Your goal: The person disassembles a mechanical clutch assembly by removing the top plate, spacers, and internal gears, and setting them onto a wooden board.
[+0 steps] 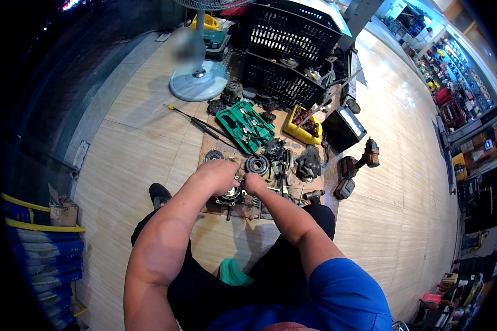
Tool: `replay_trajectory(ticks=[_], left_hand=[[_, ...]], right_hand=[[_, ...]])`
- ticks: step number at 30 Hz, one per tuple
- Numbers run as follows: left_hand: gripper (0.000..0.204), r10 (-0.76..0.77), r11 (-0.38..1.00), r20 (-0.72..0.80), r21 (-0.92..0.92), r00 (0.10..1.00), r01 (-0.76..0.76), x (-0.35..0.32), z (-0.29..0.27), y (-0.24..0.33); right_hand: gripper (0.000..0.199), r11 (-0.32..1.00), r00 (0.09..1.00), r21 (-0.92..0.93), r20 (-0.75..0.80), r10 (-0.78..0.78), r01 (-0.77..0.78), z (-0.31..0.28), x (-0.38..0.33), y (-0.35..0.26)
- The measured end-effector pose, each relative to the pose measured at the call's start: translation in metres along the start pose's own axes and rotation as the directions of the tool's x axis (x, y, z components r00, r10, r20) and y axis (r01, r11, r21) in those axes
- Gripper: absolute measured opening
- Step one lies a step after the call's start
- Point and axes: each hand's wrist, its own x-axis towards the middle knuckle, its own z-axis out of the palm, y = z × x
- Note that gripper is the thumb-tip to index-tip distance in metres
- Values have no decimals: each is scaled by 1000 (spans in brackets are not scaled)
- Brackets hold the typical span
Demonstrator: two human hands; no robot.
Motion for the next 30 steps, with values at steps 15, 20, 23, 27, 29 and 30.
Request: replay_trajectory(ticks=[15,20,23,27,29,30], left_hand=[[45,-24,1000,43,14,999,24,5,5,-2],[45,-21,1000,35,20,999,20,3,4,-2],[45,-20,1000,29,20,999,19,3,5,-2],[45,-17,1000,30,20,999,17,4,6,-4],[45,-22,1000,38,19,999,21,3,4,-2],[44,-26,1000,42,18,999,25,2,4,-2]], right_hand=[[25,1000,1000,3,-3,12,-12,2,-1,-1],[24,1000,1000,21,1,-6,6,-2,-4,-4],[23,999,1000,54,-7,-2,2,-4,-7,-8],[23,1000,1000,1,10,21,-21,-8,-8,-10],[24,1000,1000,-1,10,23,-23,-7,-7,-9],[24,1000,1000,1,10,19,-19,-5,-7,-8]])
